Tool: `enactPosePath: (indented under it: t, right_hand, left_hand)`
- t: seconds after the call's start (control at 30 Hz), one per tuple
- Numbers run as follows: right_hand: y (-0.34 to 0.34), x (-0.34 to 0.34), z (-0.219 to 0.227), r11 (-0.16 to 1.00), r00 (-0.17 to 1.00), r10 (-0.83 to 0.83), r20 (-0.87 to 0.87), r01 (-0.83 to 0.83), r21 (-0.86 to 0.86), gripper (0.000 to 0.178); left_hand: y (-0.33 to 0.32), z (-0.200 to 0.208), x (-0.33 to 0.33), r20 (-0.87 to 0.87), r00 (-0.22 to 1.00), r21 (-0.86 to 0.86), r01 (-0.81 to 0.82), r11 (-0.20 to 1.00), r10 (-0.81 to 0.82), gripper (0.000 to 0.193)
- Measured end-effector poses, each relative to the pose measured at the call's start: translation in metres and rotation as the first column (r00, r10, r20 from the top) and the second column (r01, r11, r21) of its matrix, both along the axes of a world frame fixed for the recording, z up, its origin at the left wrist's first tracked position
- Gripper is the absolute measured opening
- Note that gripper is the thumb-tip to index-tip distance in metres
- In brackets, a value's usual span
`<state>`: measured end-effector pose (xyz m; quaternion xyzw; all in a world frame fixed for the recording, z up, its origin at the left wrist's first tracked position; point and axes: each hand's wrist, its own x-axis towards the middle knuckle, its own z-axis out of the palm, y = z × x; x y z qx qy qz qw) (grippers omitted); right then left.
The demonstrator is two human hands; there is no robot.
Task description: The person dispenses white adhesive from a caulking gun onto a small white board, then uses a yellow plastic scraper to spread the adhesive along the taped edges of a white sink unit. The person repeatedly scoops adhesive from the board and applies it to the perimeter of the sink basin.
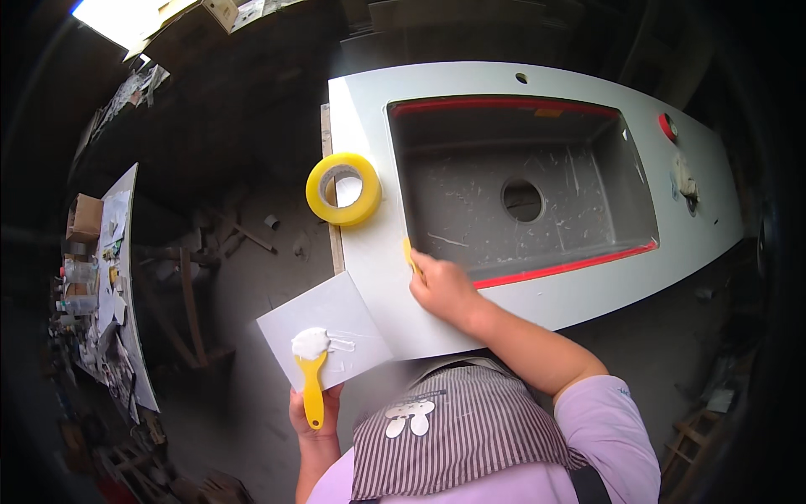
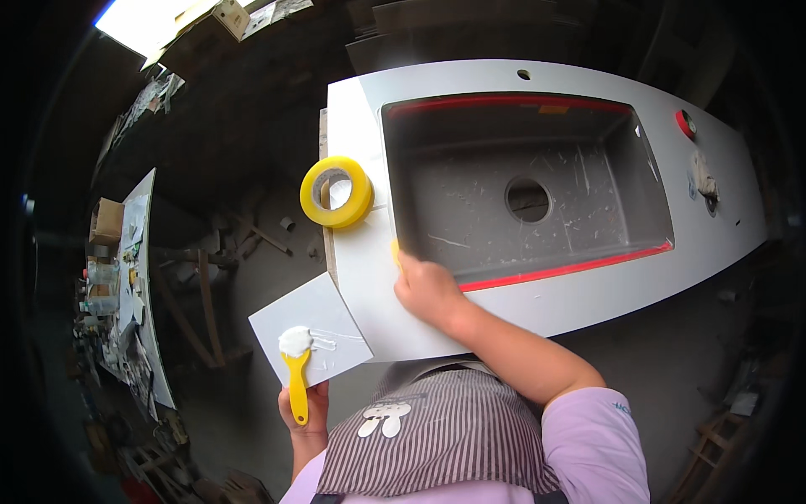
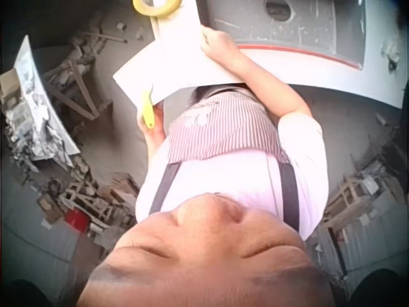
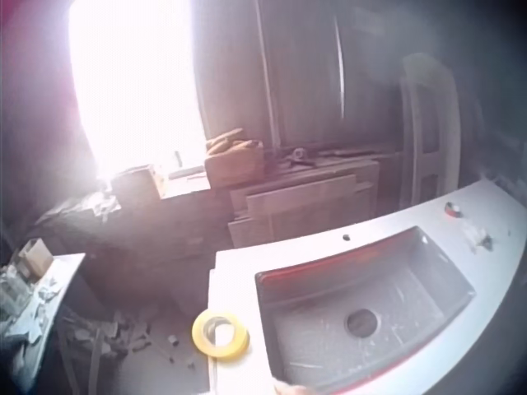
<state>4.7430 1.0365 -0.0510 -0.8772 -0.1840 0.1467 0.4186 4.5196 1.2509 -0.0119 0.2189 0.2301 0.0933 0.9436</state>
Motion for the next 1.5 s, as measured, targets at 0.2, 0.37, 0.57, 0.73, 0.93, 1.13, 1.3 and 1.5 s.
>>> enactPosePath:
  t: [0.2, 0.37, 0.57, 0.73, 0.93, 1.13, 1.3, 1.5]
  right_hand:
    - [-0.023, -0.033, 0.030, 0.976, 0.975, 0.174, -0.136, -0.189, -0.106, 0.042]
    - [-0.040, -0.010, 0.115, 0.970, 0.976, 0.151, -0.159, -0.115, 0.216, 0.031]
    - [-0.029, -0.009, 0.163, 0.873, 0.870, 0.486, 0.083, -0.488, 0.007, 0.023]
    - [-0.011, -0.007, 0.168, 0.824, 0.824, 0.562, 0.073, -0.549, -0.143, 0.020]
    - [-0.005, -0.009, 0.163, 0.797, 0.819, 0.573, 0.005, -0.556, -0.237, 0.019]
    - [-0.023, 0.020, 0.157, 0.640, 0.762, 0.636, -0.120, -0.609, -0.469, 0.020]
    - [-0.035, 0.086, 0.151, 0.839, 0.845, 0.462, -0.269, -0.515, -0.176, 0.016]
    - [-0.029, 0.142, 0.083, 0.605, 0.637, 0.750, -0.178, -0.770, -0.204, 0.008]
  left_hand:
    - [-0.004, -0.005, 0.007, 0.020, 1.000, -0.018, 0.015, 1.000, -0.015, 0.057]
    - [-0.015, 0.010, 0.021, -0.017, 1.000, 0.027, -0.003, 1.000, 0.003, 0.058]
    - [-0.024, 0.001, 0.024, -0.050, 0.997, 0.019, 0.061, 0.998, -0.060, 0.049]
    - [-0.033, -0.002, 0.024, -0.077, 0.994, 0.039, 0.086, 0.996, -0.082, 0.043]
    - [-0.043, -0.008, 0.021, -0.087, 0.994, 0.027, 0.062, 0.998, -0.059, 0.043]
    - [-0.047, -0.014, 0.008, -0.095, 0.993, -0.008, -0.072, 0.997, 0.071, 0.054]
    - [-0.033, -0.012, -0.016, 0.113, 0.957, -0.052, -0.261, 0.964, 0.266, 0.056]
    - [-0.072, 0.002, -0.047, 0.273, 0.826, -0.154, -0.469, 0.870, 0.493, 0.061]
